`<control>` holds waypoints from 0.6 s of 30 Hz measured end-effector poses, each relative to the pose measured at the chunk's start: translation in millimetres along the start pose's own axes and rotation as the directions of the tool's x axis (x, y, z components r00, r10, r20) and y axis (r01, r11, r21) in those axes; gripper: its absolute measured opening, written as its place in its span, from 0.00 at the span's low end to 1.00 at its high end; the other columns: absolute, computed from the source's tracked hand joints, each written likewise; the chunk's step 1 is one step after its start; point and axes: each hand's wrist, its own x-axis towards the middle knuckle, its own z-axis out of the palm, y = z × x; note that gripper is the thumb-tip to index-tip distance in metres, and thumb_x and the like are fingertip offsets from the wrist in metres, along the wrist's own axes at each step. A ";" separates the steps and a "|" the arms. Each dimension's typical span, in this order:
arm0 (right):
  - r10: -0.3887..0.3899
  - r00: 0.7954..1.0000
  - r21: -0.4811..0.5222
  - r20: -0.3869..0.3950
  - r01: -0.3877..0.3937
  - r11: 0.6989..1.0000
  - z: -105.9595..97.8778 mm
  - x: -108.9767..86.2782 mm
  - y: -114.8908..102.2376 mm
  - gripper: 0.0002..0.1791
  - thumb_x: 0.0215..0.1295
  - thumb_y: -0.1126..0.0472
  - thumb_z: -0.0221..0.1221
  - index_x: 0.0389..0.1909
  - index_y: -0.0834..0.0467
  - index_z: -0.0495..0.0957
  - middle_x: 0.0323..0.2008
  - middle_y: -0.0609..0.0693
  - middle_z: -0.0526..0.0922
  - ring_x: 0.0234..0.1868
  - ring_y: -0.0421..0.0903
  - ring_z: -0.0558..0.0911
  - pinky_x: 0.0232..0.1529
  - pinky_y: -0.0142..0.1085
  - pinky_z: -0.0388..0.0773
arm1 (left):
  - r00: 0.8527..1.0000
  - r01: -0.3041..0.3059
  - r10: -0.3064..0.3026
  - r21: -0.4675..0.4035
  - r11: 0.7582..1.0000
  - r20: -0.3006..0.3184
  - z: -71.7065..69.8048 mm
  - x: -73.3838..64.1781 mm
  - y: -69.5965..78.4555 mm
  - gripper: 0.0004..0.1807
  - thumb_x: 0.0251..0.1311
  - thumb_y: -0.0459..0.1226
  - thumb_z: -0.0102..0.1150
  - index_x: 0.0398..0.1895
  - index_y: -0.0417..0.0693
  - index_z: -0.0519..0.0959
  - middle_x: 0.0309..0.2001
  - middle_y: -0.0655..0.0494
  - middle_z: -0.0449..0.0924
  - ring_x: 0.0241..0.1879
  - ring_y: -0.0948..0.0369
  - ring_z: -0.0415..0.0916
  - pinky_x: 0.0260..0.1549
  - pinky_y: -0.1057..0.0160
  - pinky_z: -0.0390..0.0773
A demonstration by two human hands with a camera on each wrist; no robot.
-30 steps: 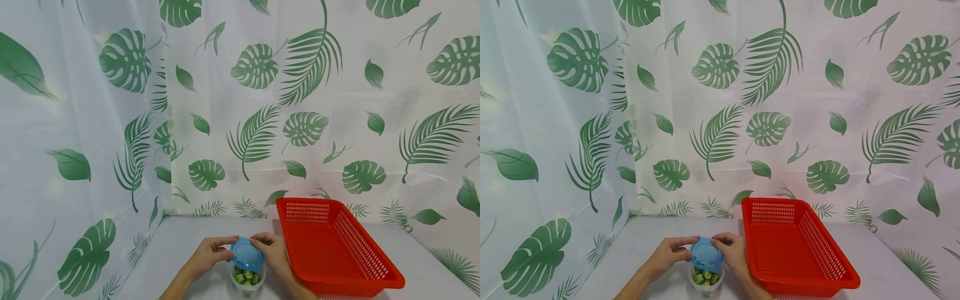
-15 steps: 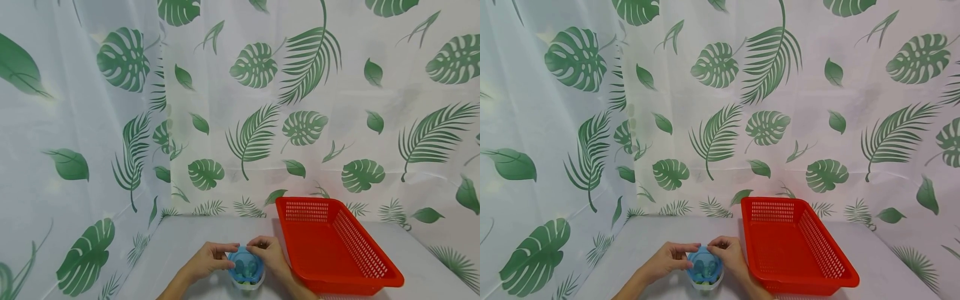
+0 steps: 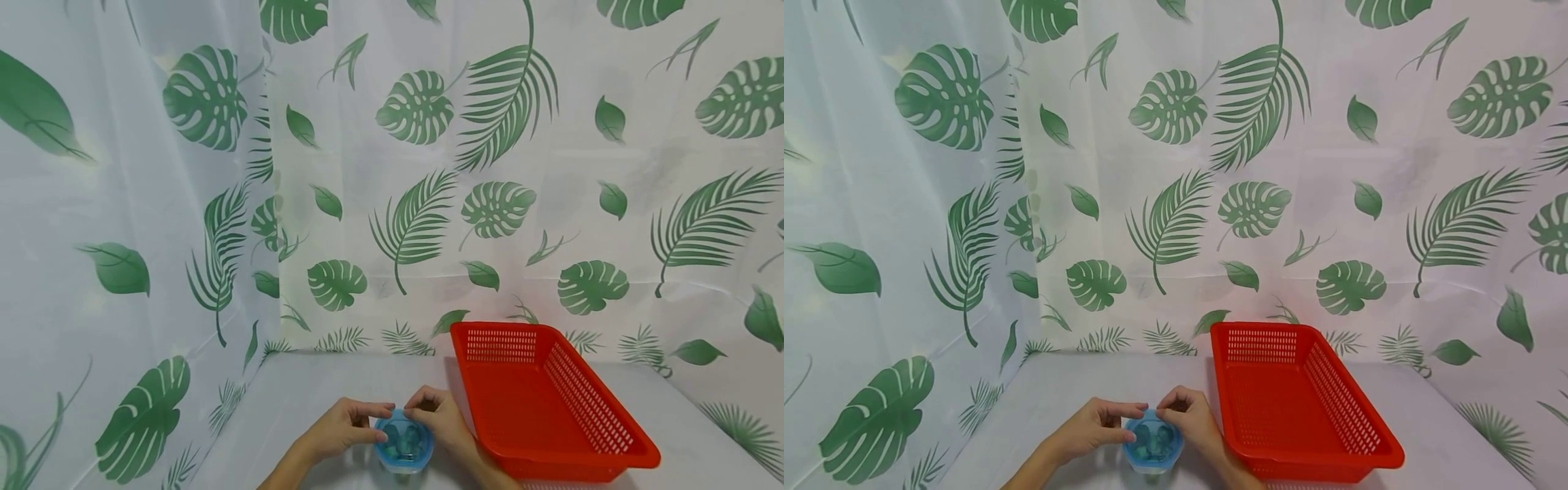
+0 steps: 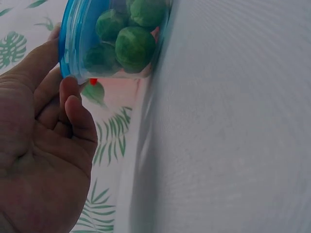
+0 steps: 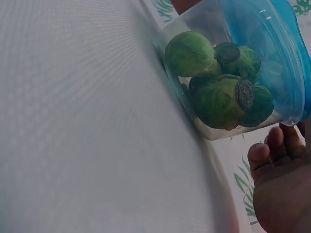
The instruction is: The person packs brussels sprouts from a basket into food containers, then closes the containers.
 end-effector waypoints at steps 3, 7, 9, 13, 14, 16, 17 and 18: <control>-0.011 0.999 0.017 0.043 0.011 1.000 -0.5 -1.3 1.0 0.04 0.66 0.68 0.67 0.39 0.64 0.85 0.42 0.66 0.85 0.39 0.43 0.82 0.45 0.31 0.79 | 1.000 -0.007 0.006 0.019 1.000 0.010 0.3 0.7 -0.8 0.24 0.64 0.39 0.71 0.61 0.38 0.82 0.70 0.41 0.74 0.23 0.72 0.64 0.24 0.74 0.64; 0.024 0.996 0.010 0.081 -0.025 1.000 -1.5 -2.8 1.6 0.13 0.67 0.64 0.68 0.47 0.69 0.84 0.47 0.68 0.86 0.43 0.45 0.83 0.48 0.31 0.80 | 1.000 -0.018 0.017 0.047 0.999 0.018 -0.6 1.1 -1.8 0.24 0.64 0.40 0.72 0.62 0.41 0.83 0.70 0.44 0.75 0.27 0.71 0.71 0.26 0.73 0.70; 0.055 0.993 -0.006 0.104 -0.055 0.998 -2.3 -3.0 2.1 0.16 0.67 0.62 0.68 0.51 0.68 0.85 0.49 0.65 0.87 0.46 0.46 0.84 0.51 0.31 0.79 | 1.000 -0.021 0.019 0.056 0.998 0.023 -1.7 0.9 -2.4 0.24 0.63 0.39 0.72 0.62 0.43 0.83 0.70 0.45 0.75 0.31 0.70 0.75 0.29 0.72 0.75; 0.099 0.983 -0.031 0.155 -0.096 0.995 -3.9 -3.4 3.7 0.18 0.68 0.58 0.69 0.54 0.63 0.86 0.51 0.58 0.89 0.52 0.48 0.85 0.56 0.32 0.78 | 0.999 -0.016 0.014 0.063 0.998 0.028 -3.9 -0.1 -3.1 0.24 0.62 0.40 0.74 0.61 0.46 0.84 0.70 0.45 0.76 0.39 0.65 0.80 0.38 0.68 0.81; 0.102 0.981 -0.033 0.164 -0.098 0.995 -4.1 -3.3 3.8 0.18 0.68 0.58 0.69 0.55 0.63 0.86 0.51 0.57 0.90 0.53 0.47 0.86 0.56 0.32 0.78 | 1.000 -0.011 0.009 0.065 0.998 0.026 -4.0 -0.3 -2.8 0.24 0.61 0.41 0.74 0.60 0.46 0.85 0.68 0.45 0.78 0.39 0.64 0.81 0.39 0.68 0.82; 0.102 0.980 -0.030 0.173 -0.098 0.995 -4.3 -3.7 3.8 0.19 0.68 0.57 0.69 0.55 0.64 0.86 0.51 0.57 0.90 0.53 0.46 0.86 0.55 0.31 0.78 | 1.000 -0.007 0.005 0.073 0.997 0.020 -3.8 -0.5 -2.2 0.24 0.60 0.41 0.75 0.59 0.46 0.85 0.62 0.45 0.83 0.39 0.63 0.82 0.41 0.67 0.83; 0.100 0.980 -0.025 0.173 -0.097 0.995 -4.3 -3.7 3.8 0.19 0.68 0.58 0.69 0.54 0.65 0.86 0.50 0.58 0.90 0.52 0.46 0.86 0.55 0.32 0.78 | 1.000 -0.004 0.003 0.078 0.997 0.017 -3.5 -0.6 -1.8 0.24 0.60 0.41 0.76 0.59 0.46 0.86 0.59 0.45 0.85 0.38 0.64 0.82 0.40 0.67 0.83; 0.100 0.980 -0.020 0.173 -0.098 0.995 -4.3 -3.9 3.3 0.19 0.68 0.58 0.69 0.54 0.65 0.86 0.50 0.58 0.90 0.52 0.45 0.86 0.55 0.32 0.78 | 1.000 -0.002 0.001 0.079 0.997 0.015 -3.3 -0.7 -1.6 0.24 0.60 0.42 0.76 0.59 0.46 0.86 0.56 0.46 0.87 0.37 0.65 0.82 0.39 0.67 0.82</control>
